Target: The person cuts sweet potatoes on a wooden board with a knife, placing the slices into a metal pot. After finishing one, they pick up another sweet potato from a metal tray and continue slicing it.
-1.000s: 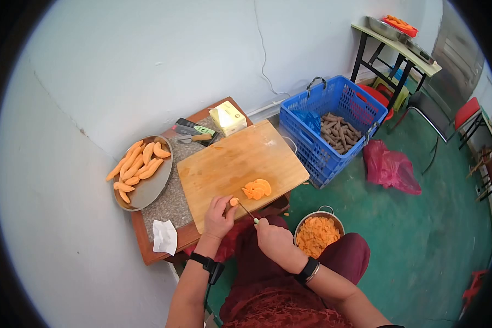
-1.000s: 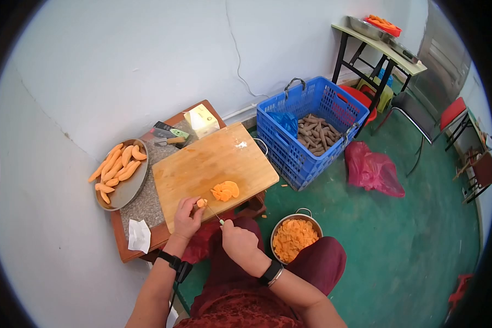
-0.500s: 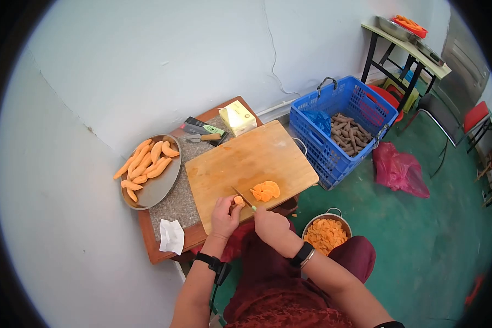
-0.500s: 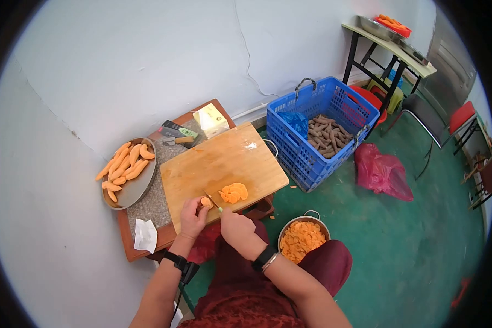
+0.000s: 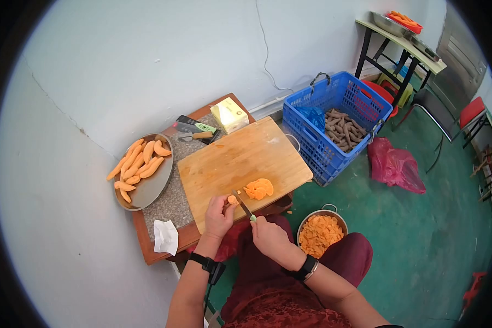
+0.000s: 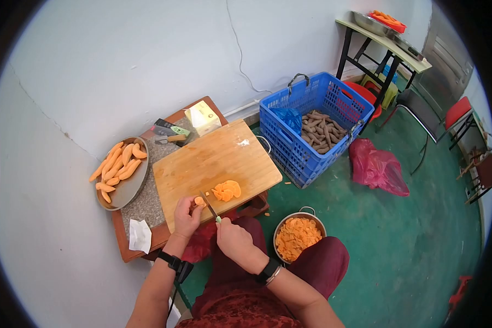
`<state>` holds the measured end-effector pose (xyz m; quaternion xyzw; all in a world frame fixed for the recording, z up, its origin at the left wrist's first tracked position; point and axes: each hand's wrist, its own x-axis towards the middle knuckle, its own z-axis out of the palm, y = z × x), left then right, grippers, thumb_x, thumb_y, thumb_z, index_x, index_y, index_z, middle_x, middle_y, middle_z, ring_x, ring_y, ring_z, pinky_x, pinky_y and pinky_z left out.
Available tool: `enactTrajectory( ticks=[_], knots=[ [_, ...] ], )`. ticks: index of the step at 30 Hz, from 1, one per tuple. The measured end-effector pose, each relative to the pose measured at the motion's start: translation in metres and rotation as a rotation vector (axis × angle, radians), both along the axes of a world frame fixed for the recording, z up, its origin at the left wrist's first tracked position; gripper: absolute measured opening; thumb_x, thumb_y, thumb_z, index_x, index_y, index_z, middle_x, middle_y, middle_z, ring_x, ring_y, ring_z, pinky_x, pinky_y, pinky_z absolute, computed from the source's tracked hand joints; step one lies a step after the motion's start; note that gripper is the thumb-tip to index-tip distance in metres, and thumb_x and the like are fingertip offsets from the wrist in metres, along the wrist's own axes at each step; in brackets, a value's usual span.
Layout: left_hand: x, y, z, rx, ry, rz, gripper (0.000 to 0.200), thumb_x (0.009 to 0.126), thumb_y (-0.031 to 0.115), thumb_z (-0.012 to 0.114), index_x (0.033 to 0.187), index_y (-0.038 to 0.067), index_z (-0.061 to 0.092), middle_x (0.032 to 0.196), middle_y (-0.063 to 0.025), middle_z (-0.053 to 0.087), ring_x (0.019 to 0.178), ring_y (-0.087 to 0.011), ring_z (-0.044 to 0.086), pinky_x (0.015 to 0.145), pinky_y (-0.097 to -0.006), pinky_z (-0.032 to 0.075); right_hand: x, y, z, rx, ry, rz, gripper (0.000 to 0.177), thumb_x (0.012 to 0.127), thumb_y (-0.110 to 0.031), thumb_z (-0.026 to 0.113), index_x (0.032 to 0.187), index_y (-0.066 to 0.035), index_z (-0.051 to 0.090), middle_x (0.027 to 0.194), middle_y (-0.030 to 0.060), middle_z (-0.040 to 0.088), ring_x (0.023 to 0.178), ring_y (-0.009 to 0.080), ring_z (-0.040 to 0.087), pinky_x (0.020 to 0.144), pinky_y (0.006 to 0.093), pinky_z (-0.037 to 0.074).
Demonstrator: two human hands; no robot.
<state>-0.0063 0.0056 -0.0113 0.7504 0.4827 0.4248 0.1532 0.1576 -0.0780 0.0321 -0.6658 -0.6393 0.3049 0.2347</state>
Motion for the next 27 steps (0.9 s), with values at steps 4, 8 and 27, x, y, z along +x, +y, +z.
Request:
enactTrajectory(
  ticks=[4,8,27],
  knots=[
    [-0.001,0.002,0.001,0.014,0.017,-0.002,0.02,0.079,0.006,0.07,0.096,0.003,0.061,0.082,-0.0118,0.057,0.072,-0.0264,0.06,0.063,-0.0337,0.05,-0.004,0.004,-0.003,-0.012,-0.083,0.024,0.026,0.096,-0.026,0.048,0.084,-0.003,0.049,0.063,0.0202,0.064,0.06,0.0378,0.066,0.053,0.0487,0.053],
    [-0.001,0.004,-0.001,-0.002,-0.004,-0.007,0.021,0.078,0.006,0.07,0.096,0.003,0.061,0.082,-0.0118,0.058,0.072,-0.0263,0.06,0.063,-0.0336,0.05,-0.009,0.009,-0.005,-0.002,-0.157,0.038,0.025,0.096,-0.025,0.047,0.085,-0.003,0.051,0.063,0.0185,0.064,0.06,0.0348,0.067,0.052,0.0456,0.054],
    [-0.004,0.006,-0.011,-0.035,-0.16,-0.018,0.021,0.082,0.009,0.067,0.1,0.002,0.06,0.082,-0.0094,0.058,0.066,-0.0206,0.057,0.059,-0.03,0.047,-0.004,0.009,-0.005,0.062,-0.103,-0.025,0.026,0.096,-0.026,0.048,0.085,-0.003,0.049,0.061,0.0206,0.062,0.06,0.038,0.066,0.051,0.0473,0.053]
  ],
)
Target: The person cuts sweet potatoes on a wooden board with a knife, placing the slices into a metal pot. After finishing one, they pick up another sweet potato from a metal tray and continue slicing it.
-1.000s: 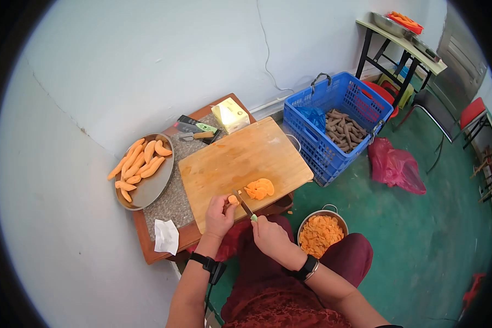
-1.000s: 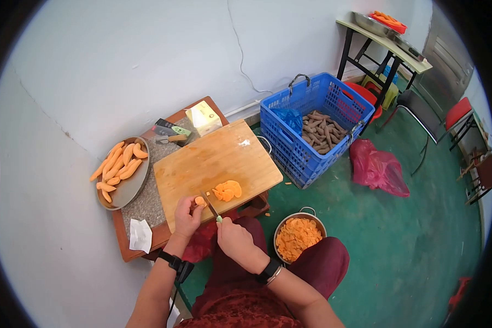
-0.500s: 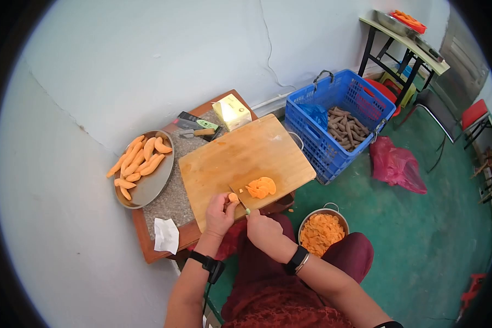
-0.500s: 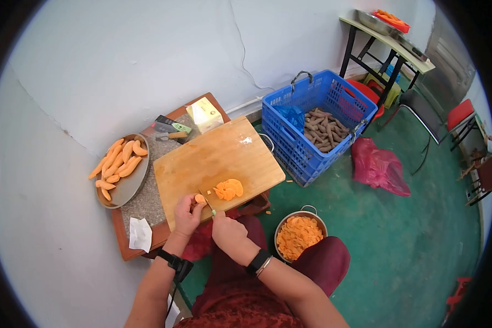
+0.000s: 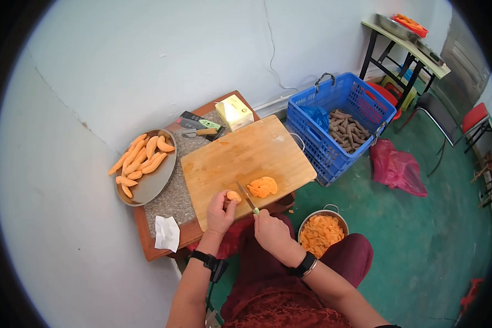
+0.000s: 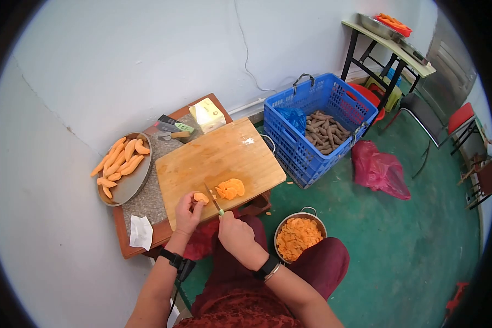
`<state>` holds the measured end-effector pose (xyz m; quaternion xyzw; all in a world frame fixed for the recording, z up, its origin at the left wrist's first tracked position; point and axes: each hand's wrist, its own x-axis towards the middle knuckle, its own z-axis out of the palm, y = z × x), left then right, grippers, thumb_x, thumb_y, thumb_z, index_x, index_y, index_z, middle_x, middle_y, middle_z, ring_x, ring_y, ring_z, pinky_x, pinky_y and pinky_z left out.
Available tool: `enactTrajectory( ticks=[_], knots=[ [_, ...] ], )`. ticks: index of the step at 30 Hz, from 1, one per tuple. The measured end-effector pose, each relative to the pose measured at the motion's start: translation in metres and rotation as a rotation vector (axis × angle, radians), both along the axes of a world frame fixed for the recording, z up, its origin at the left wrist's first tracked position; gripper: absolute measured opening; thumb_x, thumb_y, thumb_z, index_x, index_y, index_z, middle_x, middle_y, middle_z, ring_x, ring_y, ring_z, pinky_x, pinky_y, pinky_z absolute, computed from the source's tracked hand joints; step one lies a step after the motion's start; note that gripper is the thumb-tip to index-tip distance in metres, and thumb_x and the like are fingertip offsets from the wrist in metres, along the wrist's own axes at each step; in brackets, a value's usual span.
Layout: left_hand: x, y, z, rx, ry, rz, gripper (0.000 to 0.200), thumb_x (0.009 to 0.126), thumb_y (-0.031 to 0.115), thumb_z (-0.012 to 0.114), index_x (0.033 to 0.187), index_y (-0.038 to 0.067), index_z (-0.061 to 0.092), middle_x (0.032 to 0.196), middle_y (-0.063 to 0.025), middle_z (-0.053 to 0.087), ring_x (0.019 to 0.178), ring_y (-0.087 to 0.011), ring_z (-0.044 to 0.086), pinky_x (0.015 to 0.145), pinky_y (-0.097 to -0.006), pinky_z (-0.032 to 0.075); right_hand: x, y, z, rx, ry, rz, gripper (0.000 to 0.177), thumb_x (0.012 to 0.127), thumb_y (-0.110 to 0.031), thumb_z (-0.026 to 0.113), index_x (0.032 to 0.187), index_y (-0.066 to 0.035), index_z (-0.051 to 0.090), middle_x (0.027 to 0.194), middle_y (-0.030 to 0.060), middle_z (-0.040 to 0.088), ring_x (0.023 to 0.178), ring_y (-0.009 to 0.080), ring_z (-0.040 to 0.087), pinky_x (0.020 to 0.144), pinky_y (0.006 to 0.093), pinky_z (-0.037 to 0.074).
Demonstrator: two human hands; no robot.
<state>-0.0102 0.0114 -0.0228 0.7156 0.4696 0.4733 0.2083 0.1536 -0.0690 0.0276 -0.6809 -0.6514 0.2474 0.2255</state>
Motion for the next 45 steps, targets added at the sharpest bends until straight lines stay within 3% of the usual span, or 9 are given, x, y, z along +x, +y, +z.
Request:
enactTrajectory(
  ticks=[9,14,17,23,26,29,32,38,45],
  knots=[
    [0.002,-0.006,0.008,-0.067,0.015,0.05,0.019,0.079,0.011,0.07,0.093,0.002,0.06,0.069,-0.0044,0.055,0.049,-0.0119,0.047,0.047,-0.0262,0.039,-0.008,-0.012,0.004,0.059,-0.038,0.028,0.025,0.096,-0.026,0.048,0.083,-0.005,0.047,0.057,0.0176,0.061,0.054,0.0351,0.065,0.046,0.0461,0.052],
    [0.0,-0.003,-0.002,-0.093,-0.037,0.064,0.015,0.079,0.011,0.07,0.087,0.003,0.06,0.065,-0.0024,0.054,0.049,-0.0099,0.047,0.046,-0.0248,0.038,-0.013,-0.011,0.004,0.072,-0.129,0.045,0.023,0.095,-0.025,0.049,0.083,-0.006,0.048,0.057,0.0146,0.062,0.052,0.0314,0.065,0.045,0.0438,0.052],
    [-0.001,-0.002,-0.007,-0.103,-0.082,0.057,0.015,0.079,0.01,0.07,0.086,0.003,0.06,0.066,-0.0022,0.055,0.05,-0.0092,0.048,0.047,-0.0239,0.04,-0.017,-0.009,-0.001,0.181,-0.221,0.021,0.021,0.093,-0.024,0.052,0.08,-0.008,0.049,0.051,0.0101,0.059,0.046,0.026,0.063,0.038,0.0381,0.049],
    [-0.001,0.001,-0.008,-0.103,-0.107,0.047,0.014,0.079,0.009,0.07,0.087,0.003,0.06,0.067,-0.0025,0.056,0.052,-0.0087,0.049,0.049,-0.0233,0.042,-0.022,0.004,-0.005,0.119,-0.278,0.048,0.01,0.088,-0.014,0.051,0.084,-0.006,0.051,0.059,0.0129,0.064,0.055,0.0275,0.067,0.047,0.0394,0.054],
    [-0.002,-0.001,-0.007,-0.118,-0.12,0.021,0.014,0.079,0.008,0.069,0.088,0.002,0.061,0.067,-0.0023,0.056,0.053,-0.0084,0.049,0.049,-0.023,0.042,-0.022,0.009,-0.012,0.225,-0.28,0.025,0.01,0.086,-0.013,0.053,0.077,-0.008,0.051,0.053,0.0098,0.061,0.048,0.0247,0.065,0.041,0.0366,0.051],
    [0.0,-0.002,-0.009,-0.122,-0.13,0.016,0.013,0.079,0.007,0.069,0.088,0.002,0.061,0.067,-0.0018,0.055,0.053,-0.0081,0.048,0.05,-0.0226,0.042,-0.025,0.018,-0.025,0.199,-0.273,0.029,0.009,0.084,-0.013,0.053,0.078,-0.007,0.052,0.054,0.011,0.062,0.049,0.0254,0.065,0.042,0.0368,0.052],
    [-0.002,-0.003,-0.006,-0.111,-0.127,0.028,0.013,0.079,0.007,0.068,0.089,0.002,0.061,0.067,-0.0016,0.055,0.054,-0.0082,0.047,0.05,-0.0224,0.042,-0.025,0.02,-0.02,0.097,-0.261,0.062,0.014,0.09,-0.018,0.05,0.086,-0.004,0.052,0.06,0.0136,0.065,0.056,0.0284,0.068,0.047,0.0402,0.054],
    [-0.001,-0.001,0.002,-0.057,-0.095,0.013,0.013,0.08,0.007,0.066,0.092,0.002,0.061,0.073,-0.0024,0.056,0.056,-0.0088,0.048,0.053,-0.0227,0.042,-0.013,0.013,-0.017,0.039,-0.165,0.039,0.026,0.096,-0.027,0.047,0.085,-0.003,0.051,0.06,0.0164,0.064,0.056,0.0323,0.067,0.047,0.0428,0.053],
    [0.001,-0.004,0.008,-0.091,-0.059,0.017,0.017,0.081,0.007,0.064,0.097,0.002,0.058,0.075,-0.0018,0.055,0.058,-0.0088,0.049,0.054,-0.0225,0.043,-0.003,-0.005,0.001,0.09,-0.114,0.013,0.025,0.095,-0.026,0.05,0.081,-0.005,0.048,0.057,0.0163,0.062,0.054,0.0328,0.066,0.045,0.0441,0.052]
  ],
)
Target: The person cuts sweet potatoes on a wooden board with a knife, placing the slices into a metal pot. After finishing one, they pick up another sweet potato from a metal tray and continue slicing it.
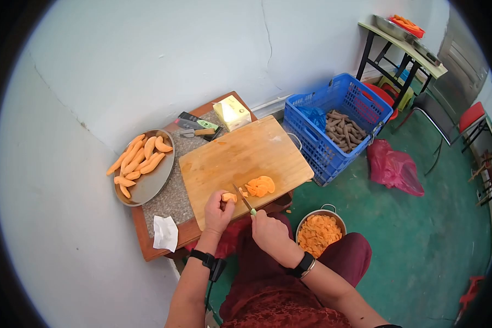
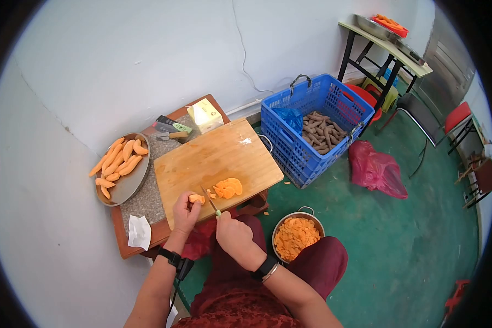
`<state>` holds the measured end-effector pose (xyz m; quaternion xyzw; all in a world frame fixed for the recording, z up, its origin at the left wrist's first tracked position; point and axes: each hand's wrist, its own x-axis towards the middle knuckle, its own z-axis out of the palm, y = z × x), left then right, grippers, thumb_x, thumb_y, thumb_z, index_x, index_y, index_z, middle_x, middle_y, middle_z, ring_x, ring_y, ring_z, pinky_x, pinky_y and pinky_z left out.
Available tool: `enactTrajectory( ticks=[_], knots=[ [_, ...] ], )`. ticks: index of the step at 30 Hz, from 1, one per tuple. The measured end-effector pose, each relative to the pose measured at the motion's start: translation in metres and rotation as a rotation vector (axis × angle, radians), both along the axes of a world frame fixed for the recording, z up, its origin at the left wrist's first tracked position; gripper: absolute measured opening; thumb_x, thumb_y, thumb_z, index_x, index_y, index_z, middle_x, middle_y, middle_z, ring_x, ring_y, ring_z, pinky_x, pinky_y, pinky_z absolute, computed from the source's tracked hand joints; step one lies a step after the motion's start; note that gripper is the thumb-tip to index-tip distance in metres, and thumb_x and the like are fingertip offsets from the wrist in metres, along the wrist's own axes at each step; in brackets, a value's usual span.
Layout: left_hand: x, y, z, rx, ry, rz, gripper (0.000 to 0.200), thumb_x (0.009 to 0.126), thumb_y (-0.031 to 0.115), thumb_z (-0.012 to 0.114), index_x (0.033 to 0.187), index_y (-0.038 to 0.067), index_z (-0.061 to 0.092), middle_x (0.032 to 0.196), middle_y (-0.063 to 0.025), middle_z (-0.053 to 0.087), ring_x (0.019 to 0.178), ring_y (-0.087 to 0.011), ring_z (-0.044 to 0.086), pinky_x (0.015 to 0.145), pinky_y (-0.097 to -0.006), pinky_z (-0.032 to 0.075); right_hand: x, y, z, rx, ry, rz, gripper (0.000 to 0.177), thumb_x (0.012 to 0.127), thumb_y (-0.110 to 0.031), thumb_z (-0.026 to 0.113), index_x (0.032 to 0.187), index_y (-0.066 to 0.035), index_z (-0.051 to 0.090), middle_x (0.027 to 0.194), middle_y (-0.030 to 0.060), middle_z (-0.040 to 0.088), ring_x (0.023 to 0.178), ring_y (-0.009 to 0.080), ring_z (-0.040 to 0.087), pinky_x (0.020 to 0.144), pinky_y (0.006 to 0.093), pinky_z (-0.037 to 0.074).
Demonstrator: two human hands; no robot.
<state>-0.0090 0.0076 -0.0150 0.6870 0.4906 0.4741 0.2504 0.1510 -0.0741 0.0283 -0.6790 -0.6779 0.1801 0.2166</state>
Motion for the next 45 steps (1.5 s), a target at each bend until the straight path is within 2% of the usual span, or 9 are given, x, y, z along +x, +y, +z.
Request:
enactTrajectory(
  ticks=[6,18,26,29,30,34,37,38,45],
  knots=[
    [-0.003,0.002,-0.012,-0.078,-0.068,-0.008,0.022,0.082,0.007,0.063,0.102,0.003,0.055,0.075,-0.0026,0.055,0.058,-0.0095,0.05,0.054,-0.0239,0.043,-0.003,-0.007,0.005,0.075,0.032,0.01,0.025,0.095,-0.025,0.052,0.08,-0.006,0.048,0.053,0.0168,0.058,0.048,0.0344,0.061,0.042,0.0445,0.049],
    [-0.005,-0.004,0.001,0.193,0.147,-0.101,0.022,0.084,0.004,0.061,0.105,0.002,0.055,0.084,-0.0136,0.057,0.065,-0.0236,0.056,0.059,-0.0315,0.047,0.001,-0.005,0.02,-0.005,-0.1,0.072,0.023,0.095,-0.025,0.048,0.083,-0.006,0.05,0.057,0.0135,0.063,0.055,0.0296,0.067,0.046,0.0415,0.052],
    [-0.013,0.002,-0.015,0.163,0.176,-0.089,0.022,0.09,0.017,0.06,0.106,0.002,0.056,0.087,-0.0147,0.059,0.074,-0.0285,0.058,0.068,-0.0354,0.049,-0.011,0.02,-0.016,0.086,-0.103,0.101,0.01,0.086,-0.014,0.053,0.084,-0.004,0.054,0.055,0.0112,0.062,0.051,0.0257,0.066,0.042,0.0372,0.051],
    [-0.014,0.008,-0.018,0.124,0.121,-0.099,0.016,0.093,0.012,0.056,0.106,0.002,0.055,0.091,-0.0088,0.057,0.081,-0.0198,0.057,0.074,-0.0315,0.048,-0.015,0.023,-0.028,0.031,-0.051,0.069,0.009,0.084,-0.012,0.054,0.085,-0.004,0.053,0.06,0.0126,0.064,0.053,0.0255,0.067,0.043,0.0372,0.052],
    [-0.016,0.007,-0.017,-0.036,0.047,-0.149,0.021,0.093,0.013,0.057,0.11,0.002,0.052,0.097,-0.0072,0.055,0.089,-0.0166,0.055,0.08,-0.0292,0.047,-0.011,0.024,-0.03,0.068,-0.024,0.105,0.011,0.083,-0.012,0.054,0.084,-0.002,0.056,0.062,0.0141,0.065,0.055,0.0269,0.067,0.044,0.0379,0.052],
    [-0.02,0.006,-0.018,0.007,0.073,-0.161,0.021,0.095,0.011,0.054,0.112,0.0,0.05,0.099,-0.0089,0.055,0.09,-0.0166,0.056,0.082,-0.0293,0.047,0.017,0.036,-0.016,-0.122,0.159,0.286,0.015,0.081,-0.009,0.055,0.078,0.001,0.065,0.076,0.02,0.067,0.073,0.0344,0.069,0.062,0.042,0.054],
    [-0.021,0.009,-0.02,0.032,0.074,-0.155,0.022,0.095,0.01,0.053,0.113,-0.001,0.049,0.099,-0.0094,0.055,0.089,-0.0164,0.056,0.082,-0.0288,0.047,0.032,0.062,-0.017,-0.157,0.15,0.492,0.032,0.089,-0.02,0.047,0.083,0.005,0.066,0.078,0.0248,0.066,0.074,0.0404,0.066,0.064,0.0471,0.052],
    [-0.02,0.009,-0.021,0.025,0.063,-0.153,0.022,0.095,0.01,0.053,0.114,-0.001,0.049,0.099,-0.0095,0.054,0.089,-0.0163,0.056,0.082,-0.0287,0.047,0.039,0.065,-0.013,-0.227,0.215,0.468,0.038,0.093,-0.024,0.042,0.085,0.006,0.065,0.084,0.0254,0.066,0.079,0.0416,0.065,0.072,0.0489,0.05],
    [-0.019,0.009,-0.026,-0.06,-0.021,-0.169,0.023,0.096,0.013,0.054,0.114,0.001,0.048,0.101,-0.0068,0.052,0.091,-0.0143,0.053,0.083,-0.0273,0.045,0.067,0.075,-0.001,-0.256,0.315,0.351,0.039,0.094,-0.027,0.042,0.089,0.005,0.064,0.086,0.0252,0.066,0.082,0.0404,0.064,0.074,0.0494,0.048]
  ],
)
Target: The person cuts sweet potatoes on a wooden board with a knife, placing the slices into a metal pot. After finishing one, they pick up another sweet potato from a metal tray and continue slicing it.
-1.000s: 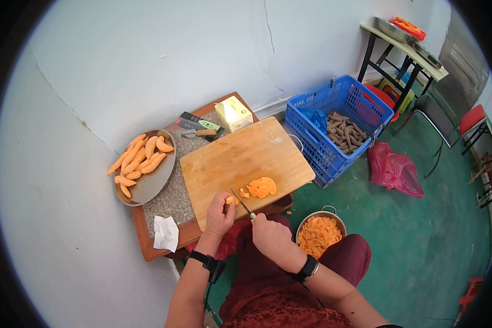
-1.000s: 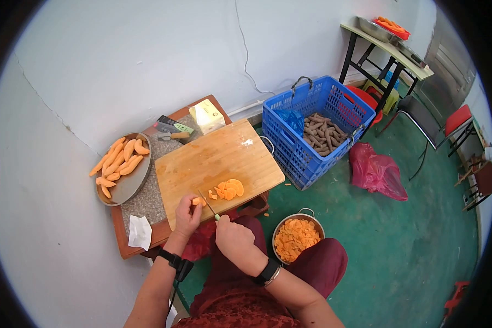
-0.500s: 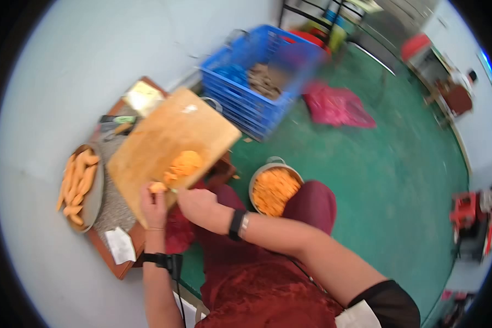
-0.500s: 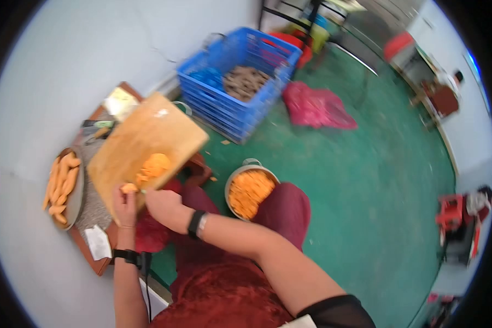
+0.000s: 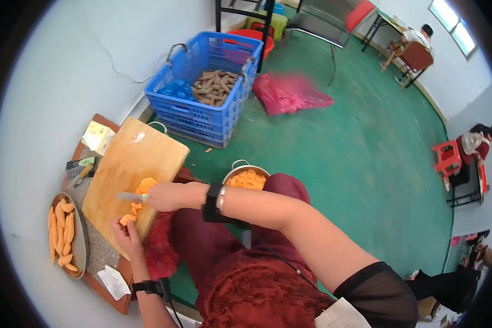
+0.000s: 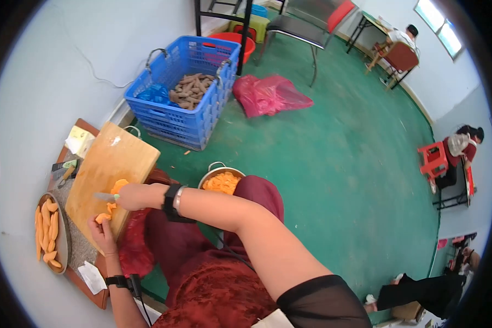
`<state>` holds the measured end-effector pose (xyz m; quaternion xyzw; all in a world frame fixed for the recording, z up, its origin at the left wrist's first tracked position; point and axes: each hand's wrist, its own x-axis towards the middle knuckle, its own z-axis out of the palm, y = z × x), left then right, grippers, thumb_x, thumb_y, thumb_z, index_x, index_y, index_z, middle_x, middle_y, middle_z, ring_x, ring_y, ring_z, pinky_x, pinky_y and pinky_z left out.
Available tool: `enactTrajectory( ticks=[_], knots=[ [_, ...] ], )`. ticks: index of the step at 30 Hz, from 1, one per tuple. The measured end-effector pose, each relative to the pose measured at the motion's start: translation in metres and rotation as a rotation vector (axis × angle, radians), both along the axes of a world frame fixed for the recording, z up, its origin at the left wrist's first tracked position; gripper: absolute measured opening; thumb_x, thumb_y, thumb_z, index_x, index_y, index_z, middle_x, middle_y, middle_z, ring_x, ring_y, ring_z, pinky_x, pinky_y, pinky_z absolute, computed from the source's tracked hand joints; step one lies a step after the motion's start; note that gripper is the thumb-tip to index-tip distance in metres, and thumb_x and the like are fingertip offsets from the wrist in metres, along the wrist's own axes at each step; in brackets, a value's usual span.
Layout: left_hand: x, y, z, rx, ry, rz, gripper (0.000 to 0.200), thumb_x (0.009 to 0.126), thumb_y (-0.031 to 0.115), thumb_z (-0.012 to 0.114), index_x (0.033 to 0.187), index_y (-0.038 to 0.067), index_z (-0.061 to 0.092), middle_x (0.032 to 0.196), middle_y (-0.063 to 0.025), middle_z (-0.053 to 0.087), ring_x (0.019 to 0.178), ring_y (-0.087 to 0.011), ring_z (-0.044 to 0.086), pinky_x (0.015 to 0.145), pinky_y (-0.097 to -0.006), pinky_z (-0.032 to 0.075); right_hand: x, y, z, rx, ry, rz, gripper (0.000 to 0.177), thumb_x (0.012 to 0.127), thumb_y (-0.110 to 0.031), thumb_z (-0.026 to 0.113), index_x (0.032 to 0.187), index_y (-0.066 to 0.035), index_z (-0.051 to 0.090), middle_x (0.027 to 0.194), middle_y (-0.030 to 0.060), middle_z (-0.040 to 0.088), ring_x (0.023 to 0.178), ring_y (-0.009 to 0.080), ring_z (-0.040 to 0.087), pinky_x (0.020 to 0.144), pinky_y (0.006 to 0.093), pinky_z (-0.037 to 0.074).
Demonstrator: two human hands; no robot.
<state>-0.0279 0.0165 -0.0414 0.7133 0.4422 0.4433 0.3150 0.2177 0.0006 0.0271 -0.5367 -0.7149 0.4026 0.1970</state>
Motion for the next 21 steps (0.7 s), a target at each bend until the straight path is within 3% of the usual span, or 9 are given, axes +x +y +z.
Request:
enactTrajectory(
  ticks=[2,4,6,8,10,16,18,21],
  knots=[
    [-0.004,0.003,-0.008,0.004,-0.03,0.022,0.023,0.095,0.013,0.055,0.113,0.001,0.049,0.1,-0.0061,0.052,0.09,-0.0133,0.053,0.081,-0.0269,0.045,-0.001,0.001,-0.015,0.141,0.0,-0.004,0.039,0.095,-0.028,0.041,0.089,0.004,0.063,0.084,0.0253,0.065,0.081,0.0413,0.063,0.074,0.0493,0.047],
    [0.0,-0.003,0.0,-0.004,-0.008,0.036,0.022,0.094,0.011,0.056,0.113,0.001,0.049,0.097,-0.0066,0.056,0.085,-0.0137,0.057,0.078,-0.0266,0.047,-0.002,-0.01,-0.027,0.256,-0.015,-0.082,0.037,0.097,-0.031,0.042,0.092,0.002,0.058,0.076,0.0212,0.064,0.07,0.0356,0.064,0.065,0.0449,0.05],
    [0.007,-0.01,0.016,-0.024,0.095,0.126,0.021,0.091,0.011,0.06,0.109,0.003,0.053,0.088,-0.0029,0.053,0.074,-0.0109,0.051,0.064,-0.0249,0.044,-0.001,-0.039,0.023,-0.107,0.276,-0.317,0.033,0.099,-0.032,0.043,0.097,0.0,0.053,0.069,0.0146,0.062,0.058,0.026,0.062,0.055,0.0373,0.05],
    [0.009,-0.008,0.015,0.065,0.078,0.107,0.021,0.091,0.014,0.061,0.108,0.004,0.054,0.084,-0.001,0.054,0.071,-0.0086,0.051,0.063,-0.0228,0.043,-0.009,-0.051,0.02,-0.134,0.364,-0.373,0.022,0.098,-0.023,0.045,0.097,-0.002,0.05,0.069,0.024,0.062,0.058,0.038,0.062,0.053,0.0456,0.05],
    [0.005,-0.006,0.007,0.034,0.101,0.117,0.023,0.089,0.009,0.061,0.111,0.004,0.056,0.09,-0.0011,0.058,0.071,-0.0063,0.052,0.062,-0.0204,0.044,-0.022,-0.058,-0.014,0.127,0.306,-0.382,0.019,0.097,-0.02,0.048,0.095,-0.002,0.05,0.071,0.0258,0.061,0.063,0.0424,0.061,0.056,0.0493,0.048],
    [0.013,-0.009,0.019,0.123,0.077,0.101,0.022,0.081,-0.002,0.063,0.102,0.002,0.059,0.084,0.0005,0.055,0.061,-0.0029,0.047,0.052,-0.0181,0.039,-0.04,-0.081,-0.015,0.229,0.213,-0.408,0.019,0.097,-0.02,0.048,0.103,-0.002,0.052,0.076,0.0262,0.062,0.073,0.0441,0.061,0.063,0.0524,0.048],
    [0.015,-0.011,0.023,0.123,0.081,0.1,0.021,0.079,-0.002,0.063,0.099,0.002,0.059,0.081,0.0009,0.054,0.058,-0.0021,0.044,0.05,-0.0182,0.036,-0.042,-0.085,-0.008,0.195,0.207,-0.433,0.021,0.097,-0.018,0.049,0.109,-0.001,0.053,0.082,0.0259,0.063,0.079,0.0436,0.062,0.065,0.0483,0.049],
    [0.017,-0.011,0.025,0.085,0.073,0.117,0.019,0.077,0.002,0.066,0.095,0.003,0.059,0.081,-0.0057,0.058,0.053,-0.0104,0.051,0.049,-0.0232,0.042,-0.045,-0.088,-0.008,0.209,0.209,-0.459,0.023,0.097,-0.016,0.049,0.113,0.0,0.053,0.087,0.0264,0.063,0.083,0.0437,0.062,0.068,0.0467,0.049]
  ],
)
